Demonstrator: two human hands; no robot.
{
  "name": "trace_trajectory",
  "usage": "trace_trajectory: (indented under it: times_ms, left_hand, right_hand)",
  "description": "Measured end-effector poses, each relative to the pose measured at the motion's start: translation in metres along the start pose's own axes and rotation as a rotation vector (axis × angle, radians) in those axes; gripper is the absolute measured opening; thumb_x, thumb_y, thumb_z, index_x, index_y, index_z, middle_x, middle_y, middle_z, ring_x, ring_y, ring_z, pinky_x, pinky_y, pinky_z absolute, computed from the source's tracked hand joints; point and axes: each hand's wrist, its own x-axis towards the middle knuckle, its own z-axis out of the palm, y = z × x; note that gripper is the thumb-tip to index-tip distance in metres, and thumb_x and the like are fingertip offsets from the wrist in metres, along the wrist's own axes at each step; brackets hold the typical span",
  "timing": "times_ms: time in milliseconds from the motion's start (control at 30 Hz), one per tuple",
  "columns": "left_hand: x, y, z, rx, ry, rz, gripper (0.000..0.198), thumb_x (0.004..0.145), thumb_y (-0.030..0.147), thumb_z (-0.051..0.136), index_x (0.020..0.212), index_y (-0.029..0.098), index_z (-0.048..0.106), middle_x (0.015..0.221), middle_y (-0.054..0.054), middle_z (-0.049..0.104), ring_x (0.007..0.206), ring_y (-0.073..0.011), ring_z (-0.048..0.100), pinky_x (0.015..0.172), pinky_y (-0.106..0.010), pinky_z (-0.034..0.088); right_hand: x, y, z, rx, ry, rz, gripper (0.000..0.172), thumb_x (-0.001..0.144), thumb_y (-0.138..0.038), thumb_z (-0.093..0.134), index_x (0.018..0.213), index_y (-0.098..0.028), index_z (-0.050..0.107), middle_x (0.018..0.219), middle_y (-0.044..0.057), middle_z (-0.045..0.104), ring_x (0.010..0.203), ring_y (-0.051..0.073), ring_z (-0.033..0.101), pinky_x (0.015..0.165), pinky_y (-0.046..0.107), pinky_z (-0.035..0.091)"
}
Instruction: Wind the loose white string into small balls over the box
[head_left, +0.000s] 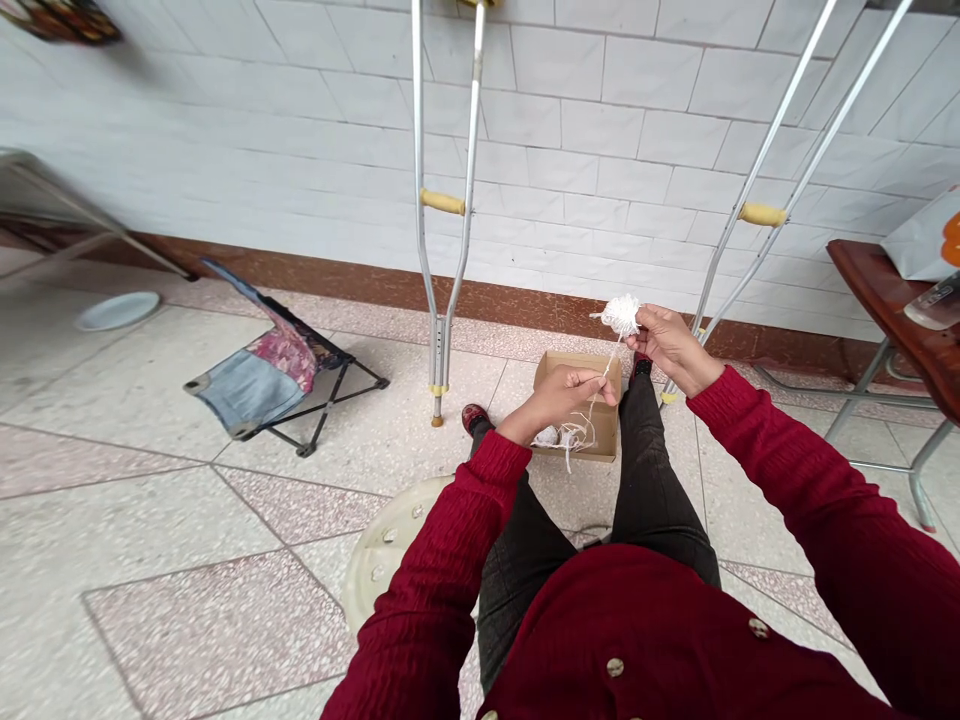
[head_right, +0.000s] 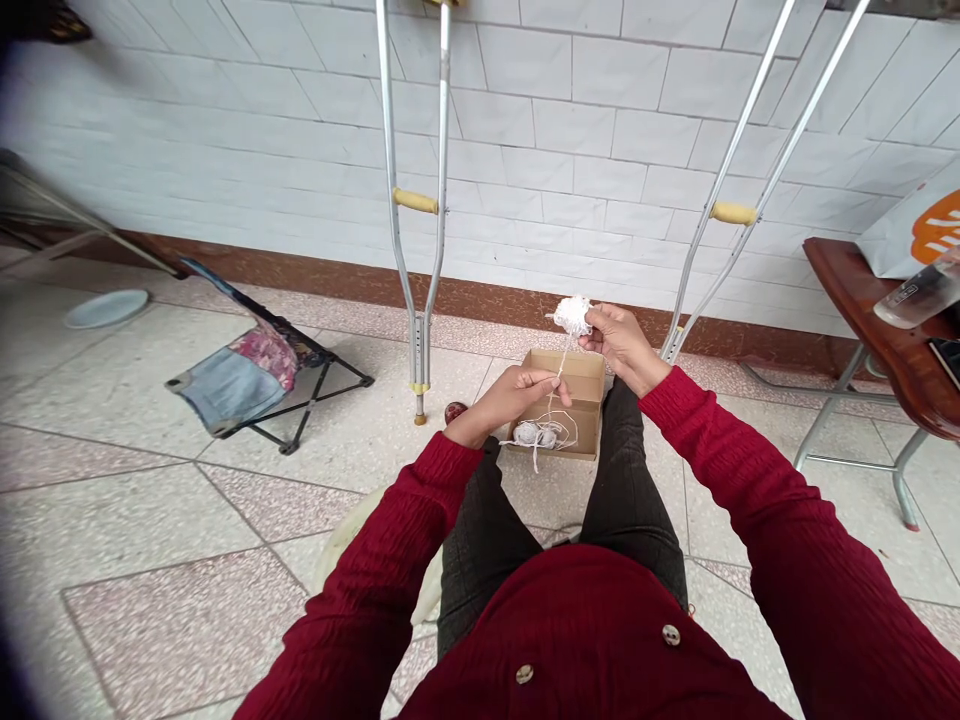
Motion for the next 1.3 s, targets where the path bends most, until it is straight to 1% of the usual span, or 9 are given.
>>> trace_trajectory:
  times_ms: [133,267,433,567,700,800,867,1167,1300]
  left_hand:
    - [-0.005,-0.006,0.002,0.025,0.032,-0.02,0.034,0.089,0.038,0.051,0.076,0.018,0.075,0.083,-0.004,0.076,0.085,-0.0186,0.069,0.085,-0.03,0.05]
    - [-0.002,-0.01,0.001,0.033,0.052,0.032,0.034,0.089,0.039,0.052,0.074,0.019,0.076,0.08,-0.004,0.075,0.081,-0.0182,0.07,0.08,-0.029,0.051]
    - [0.003,-0.013,0.002,0.047,0.002,0.032,0.034,0.09,0.035,0.049,0.076,0.019,0.075,0.084,-0.003,0.076,0.084,-0.0176,0.069,0.083,-0.029,0.05]
    - [0.003,-0.018,0.004,0.086,-0.006,0.007,0.034,0.09,0.034,0.046,0.078,0.019,0.075,0.086,-0.003,0.075,0.085,-0.0169,0.068,0.083,-0.028,0.048]
    - [0.003,-0.028,0.001,0.136,0.038,-0.03,0.035,0.089,0.035,0.047,0.075,0.019,0.075,0.083,-0.002,0.075,0.082,-0.0171,0.066,0.079,-0.027,0.047]
    - [0.004,-0.037,-0.005,0.177,0.085,-0.071,0.035,0.087,0.037,0.048,0.073,0.018,0.075,0.075,-0.001,0.072,0.071,-0.0156,0.062,0.069,-0.025,0.045]
    - [0.005,-0.042,-0.007,0.217,0.092,-0.097,0.036,0.087,0.038,0.049,0.073,0.017,0.075,0.068,0.0,0.068,0.063,-0.014,0.058,0.063,-0.024,0.042]
    - [0.002,-0.038,0.013,0.299,-0.044,-0.066,0.038,0.091,0.034,0.042,0.078,0.014,0.072,0.063,0.002,0.061,0.057,-0.0101,0.048,0.058,-0.022,0.035]
    - [0.004,-0.042,0.017,0.272,-0.002,-0.015,0.032,0.091,0.029,0.043,0.083,0.015,0.071,0.079,0.0,0.069,0.073,-0.0137,0.059,0.07,-0.024,0.043]
  right_hand:
    - [0.004,-0.012,-0.005,0.017,0.013,-0.041,0.025,0.072,-0.034,0.076,0.08,-0.019,0.057,0.068,-0.001,0.064,0.052,0.007,0.055,0.049,0.018,0.048]
    - [0.004,-0.031,-0.003,-0.015,0.039,-0.132,0.025,0.075,-0.034,0.074,0.076,-0.02,0.054,0.069,-0.002,0.062,0.054,0.007,0.055,0.05,0.018,0.048]
    - [-0.003,-0.046,0.004,-0.04,0.011,-0.172,0.024,0.075,-0.036,0.074,0.079,-0.02,0.057,0.068,-0.002,0.062,0.055,0.007,0.055,0.048,0.017,0.046]
    - [-0.01,-0.045,0.008,-0.06,-0.078,-0.08,0.025,0.073,-0.036,0.076,0.077,-0.018,0.059,0.066,-0.001,0.062,0.052,0.007,0.053,0.046,0.017,0.045]
    - [-0.019,-0.037,0.004,-0.1,-0.254,0.077,0.027,0.067,-0.035,0.08,0.079,-0.016,0.064,0.061,-0.001,0.062,0.046,0.007,0.051,0.04,0.017,0.042]
    - [-0.027,-0.029,-0.002,-0.212,-0.396,0.224,0.027,0.064,-0.03,0.082,0.081,-0.015,0.066,0.058,-0.001,0.062,0.044,0.007,0.052,0.039,0.017,0.042]
    - [-0.029,-0.025,-0.005,-0.232,-0.431,0.274,0.027,0.064,-0.028,0.082,0.081,-0.015,0.066,0.057,-0.002,0.061,0.043,0.007,0.052,0.039,0.017,0.042]
    - [-0.016,-0.023,-0.007,0.026,-0.191,0.135,0.024,0.07,-0.028,0.078,0.083,-0.015,0.064,0.062,0.0,0.064,0.048,0.007,0.054,0.042,0.017,0.042]
    - [-0.018,-0.026,-0.002,0.022,-0.142,0.087,0.022,0.073,-0.031,0.076,0.081,-0.015,0.063,0.063,0.0,0.064,0.045,0.006,0.05,0.043,0.017,0.042]
